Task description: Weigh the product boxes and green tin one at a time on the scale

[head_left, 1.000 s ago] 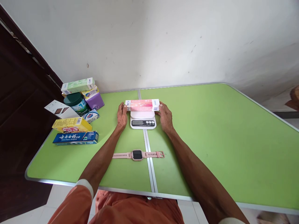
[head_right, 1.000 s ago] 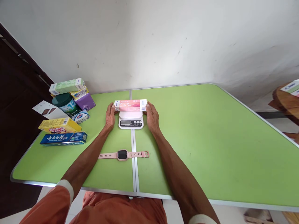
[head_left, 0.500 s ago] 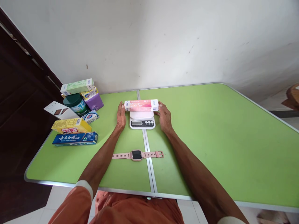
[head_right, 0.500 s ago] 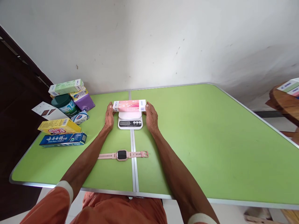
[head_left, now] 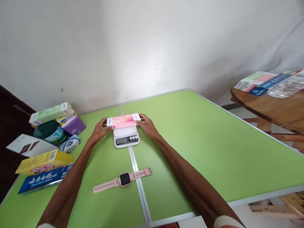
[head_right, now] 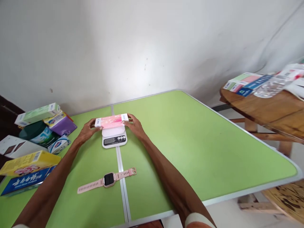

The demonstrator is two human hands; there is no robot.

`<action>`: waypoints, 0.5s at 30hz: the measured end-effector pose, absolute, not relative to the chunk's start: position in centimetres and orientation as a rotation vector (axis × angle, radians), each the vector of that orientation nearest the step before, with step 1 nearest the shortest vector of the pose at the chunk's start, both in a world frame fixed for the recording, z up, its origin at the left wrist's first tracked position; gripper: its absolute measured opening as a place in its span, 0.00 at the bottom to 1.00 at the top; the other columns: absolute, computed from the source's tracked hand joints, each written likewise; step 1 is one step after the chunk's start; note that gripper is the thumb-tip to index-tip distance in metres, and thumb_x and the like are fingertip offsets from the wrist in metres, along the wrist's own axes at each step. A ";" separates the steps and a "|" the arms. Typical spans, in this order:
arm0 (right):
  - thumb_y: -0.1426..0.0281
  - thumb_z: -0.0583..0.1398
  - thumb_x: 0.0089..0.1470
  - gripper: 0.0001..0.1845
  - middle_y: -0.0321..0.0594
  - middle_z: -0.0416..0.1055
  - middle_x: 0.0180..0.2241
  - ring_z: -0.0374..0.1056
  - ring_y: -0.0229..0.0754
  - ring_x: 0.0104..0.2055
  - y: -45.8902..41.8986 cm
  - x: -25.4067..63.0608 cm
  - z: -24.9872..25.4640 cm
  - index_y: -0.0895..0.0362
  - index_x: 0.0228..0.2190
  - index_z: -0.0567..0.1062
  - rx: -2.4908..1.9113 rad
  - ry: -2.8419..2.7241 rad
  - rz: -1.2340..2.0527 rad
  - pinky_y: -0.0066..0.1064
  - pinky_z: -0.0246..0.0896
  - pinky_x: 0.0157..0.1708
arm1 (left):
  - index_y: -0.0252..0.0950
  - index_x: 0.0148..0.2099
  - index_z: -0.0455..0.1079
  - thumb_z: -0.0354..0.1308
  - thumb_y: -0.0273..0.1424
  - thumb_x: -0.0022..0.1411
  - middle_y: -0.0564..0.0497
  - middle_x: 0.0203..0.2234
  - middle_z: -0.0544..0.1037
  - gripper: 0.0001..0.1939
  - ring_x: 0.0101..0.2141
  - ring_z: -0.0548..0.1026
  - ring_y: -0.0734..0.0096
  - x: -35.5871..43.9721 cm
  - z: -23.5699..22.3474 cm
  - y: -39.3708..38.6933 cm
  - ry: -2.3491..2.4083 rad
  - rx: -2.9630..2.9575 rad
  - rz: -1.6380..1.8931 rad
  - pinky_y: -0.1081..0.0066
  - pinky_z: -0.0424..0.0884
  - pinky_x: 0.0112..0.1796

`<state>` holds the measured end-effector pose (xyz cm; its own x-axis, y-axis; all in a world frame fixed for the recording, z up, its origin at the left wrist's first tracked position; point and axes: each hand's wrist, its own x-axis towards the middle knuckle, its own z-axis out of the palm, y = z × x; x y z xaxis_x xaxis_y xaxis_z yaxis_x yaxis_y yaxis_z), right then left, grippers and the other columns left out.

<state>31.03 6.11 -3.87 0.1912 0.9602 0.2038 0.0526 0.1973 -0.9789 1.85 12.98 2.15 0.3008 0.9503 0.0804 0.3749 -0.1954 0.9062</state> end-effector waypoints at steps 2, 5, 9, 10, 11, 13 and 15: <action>0.43 0.71 0.56 0.37 0.45 0.80 0.63 0.77 0.59 0.61 6.1 32.7 -3.1 0.46 0.61 0.81 -1.153 -1.176 0.885 0.53 0.77 0.60 | 0.43 0.52 0.81 0.83 0.50 0.43 0.41 0.57 0.86 0.36 0.59 0.81 0.40 3.1 3.4 13.7 1.175 1.813 0.879 0.38 0.73 0.66; 0.42 0.70 0.56 0.38 0.44 0.79 0.65 0.76 0.59 0.62 5.9 36.4 -2.4 0.46 0.62 0.80 -1.156 -1.118 0.827 0.54 0.77 0.60 | 0.43 0.52 0.81 0.83 0.47 0.46 0.41 0.57 0.85 0.33 0.59 0.81 0.40 7.0 4.9 14.7 1.126 1.888 0.883 0.36 0.73 0.64; 0.38 0.69 0.57 0.41 0.45 0.81 0.61 0.76 0.59 0.61 5.5 42.2 -2.8 0.48 0.62 0.80 -1.224 -1.030 0.706 0.56 0.75 0.61 | 0.41 0.50 0.80 0.84 0.42 0.45 0.40 0.51 0.87 0.31 0.57 0.81 0.41 14.5 5.2 16.2 1.031 1.959 0.801 0.39 0.75 0.62; 0.36 0.68 0.57 0.42 0.45 0.81 0.60 0.76 0.59 0.60 5.3 43.6 -3.1 0.48 0.62 0.80 -1.244 -1.016 0.668 0.56 0.74 0.62 | 0.40 0.49 0.80 0.84 0.42 0.45 0.41 0.50 0.87 0.30 0.55 0.82 0.41 16.5 5.0 16.5 1.020 1.971 0.771 0.40 0.76 0.61; 0.35 0.66 0.58 0.42 0.45 0.82 0.59 0.76 0.58 0.60 5.1 44.8 -3.6 0.49 0.62 0.80 -1.268 -1.005 0.627 0.57 0.73 0.63 | 0.40 0.48 0.79 0.84 0.42 0.45 0.41 0.49 0.87 0.30 0.54 0.82 0.42 18.4 4.6 16.7 1.020 1.982 0.739 0.42 0.77 0.59; 0.34 0.63 0.60 0.43 0.46 0.82 0.58 0.76 0.58 0.60 4.7 46.9 -4.8 0.50 0.62 0.80 -1.353 -0.984 0.537 0.58 0.70 0.65 | 0.40 0.48 0.77 0.84 0.41 0.46 0.41 0.49 0.87 0.29 0.53 0.83 0.43 21.6 3.6 17.0 1.046 2.017 0.665 0.46 0.79 0.56; 0.35 0.62 0.60 0.44 0.49 0.82 0.58 0.76 0.60 0.60 4.4 48.3 -6.1 0.53 0.62 0.80 -1.492 -0.949 0.444 0.60 0.67 0.67 | 0.39 0.50 0.76 0.80 0.39 0.52 0.41 0.52 0.86 0.26 0.54 0.83 0.46 23.8 2.5 17.1 1.068 2.087 0.563 0.52 0.79 0.53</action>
